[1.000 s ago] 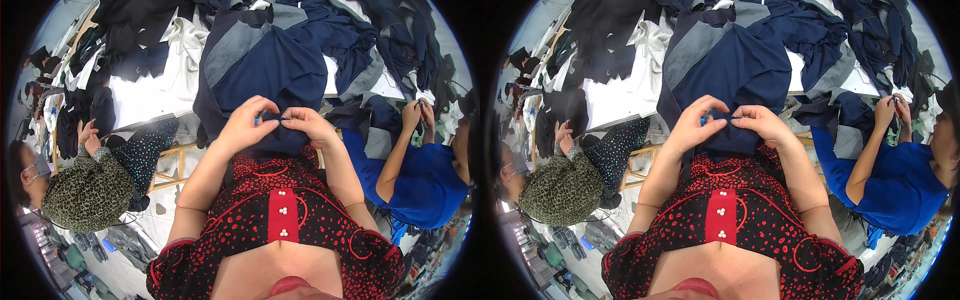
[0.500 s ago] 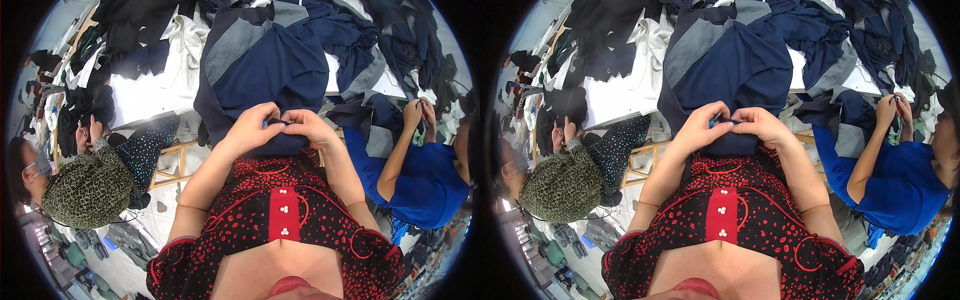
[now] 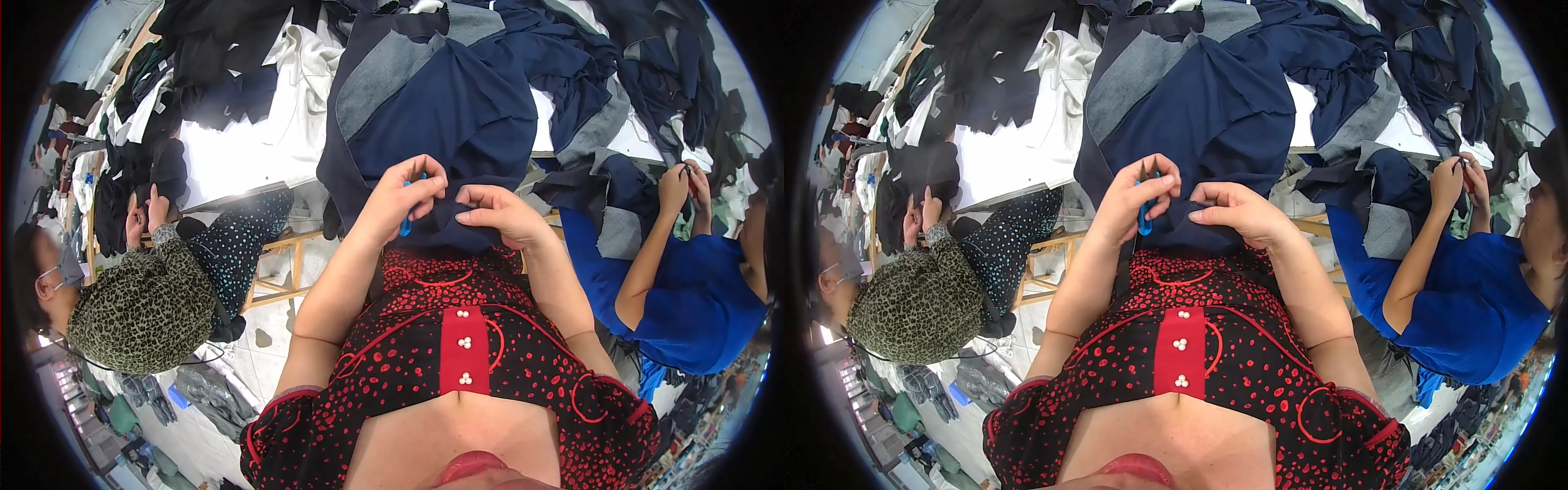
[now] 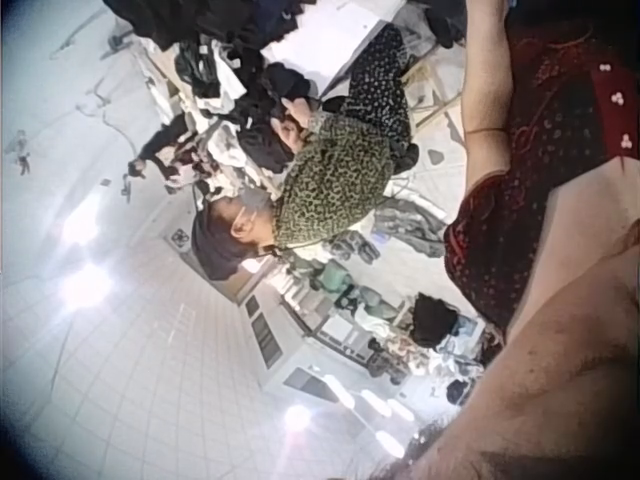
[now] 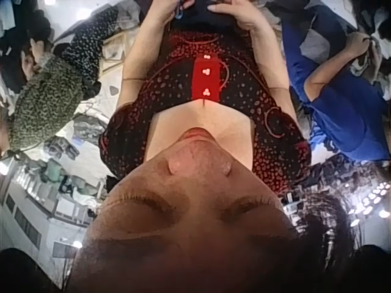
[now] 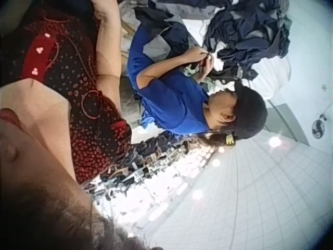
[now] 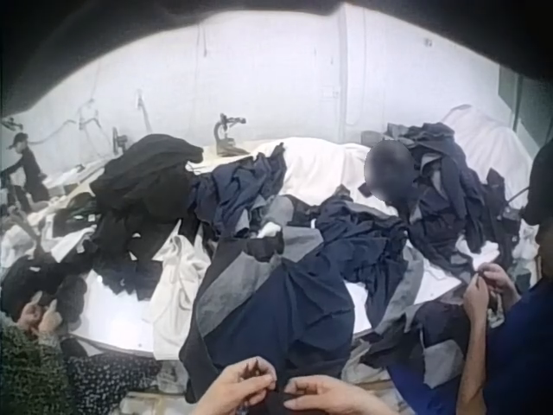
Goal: Trimming excess threads from dark blue fabric pieces using thread snips.
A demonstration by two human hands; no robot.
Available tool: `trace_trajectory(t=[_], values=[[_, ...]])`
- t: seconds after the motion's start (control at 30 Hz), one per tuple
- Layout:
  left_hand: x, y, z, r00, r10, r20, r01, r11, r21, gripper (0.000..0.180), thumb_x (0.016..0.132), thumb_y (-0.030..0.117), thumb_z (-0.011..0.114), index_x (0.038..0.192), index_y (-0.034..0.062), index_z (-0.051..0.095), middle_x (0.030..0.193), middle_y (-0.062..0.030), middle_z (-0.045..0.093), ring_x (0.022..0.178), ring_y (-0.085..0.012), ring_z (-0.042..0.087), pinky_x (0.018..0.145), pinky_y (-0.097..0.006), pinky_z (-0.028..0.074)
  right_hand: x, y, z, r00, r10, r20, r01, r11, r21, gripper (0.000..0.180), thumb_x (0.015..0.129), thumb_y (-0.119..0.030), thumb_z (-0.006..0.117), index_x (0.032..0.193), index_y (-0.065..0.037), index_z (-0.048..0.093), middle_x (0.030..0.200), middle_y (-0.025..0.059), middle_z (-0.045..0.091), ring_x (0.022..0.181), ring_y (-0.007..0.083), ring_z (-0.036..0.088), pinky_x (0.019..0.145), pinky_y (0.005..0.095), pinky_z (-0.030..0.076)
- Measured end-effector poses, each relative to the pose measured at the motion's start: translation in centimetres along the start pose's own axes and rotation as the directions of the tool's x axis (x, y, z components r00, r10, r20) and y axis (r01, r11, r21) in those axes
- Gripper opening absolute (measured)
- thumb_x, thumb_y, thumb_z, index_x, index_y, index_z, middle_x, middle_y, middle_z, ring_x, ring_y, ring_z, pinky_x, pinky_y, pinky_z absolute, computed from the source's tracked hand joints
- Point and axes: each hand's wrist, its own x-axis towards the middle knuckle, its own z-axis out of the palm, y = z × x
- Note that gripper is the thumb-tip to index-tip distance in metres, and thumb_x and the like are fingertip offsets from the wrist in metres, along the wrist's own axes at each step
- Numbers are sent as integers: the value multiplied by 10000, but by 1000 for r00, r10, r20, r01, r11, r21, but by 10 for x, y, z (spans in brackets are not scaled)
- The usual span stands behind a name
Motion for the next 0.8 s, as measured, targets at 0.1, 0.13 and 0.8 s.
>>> trace_trajectory(t=[0.1,0.13,0.8], values=[[-5,2,7,989,133,66,-148,865,479,146,797,141,618,857,36,534,745,4,509,621,-53,446,549,-196,354,6,1,4,995,-87,-43,85,995,-58,137,824,-59,611,949,-8,587,879,-16,585,817,40,530,767,189,419],[-5,0,11,956,255,147,-289,726,624,144,794,132,616,850,35,526,739,9,499,650,-59,446,588,-201,365,6,1,5,995,-85,-42,82,995,-59,137,824,-59,611,949,-8,587,879,-16,585,817,40,530,767,189,419],[-11,4,2,961,-155,230,126,983,134,165,820,155,642,855,65,508,651,51,434,509,-21,377,441,-184,267,0,-8,13,965,-218,-147,191,965,-178,78,862,-94,592,884,-24,565,792,-35,534,717,17,464,654,168,378]])
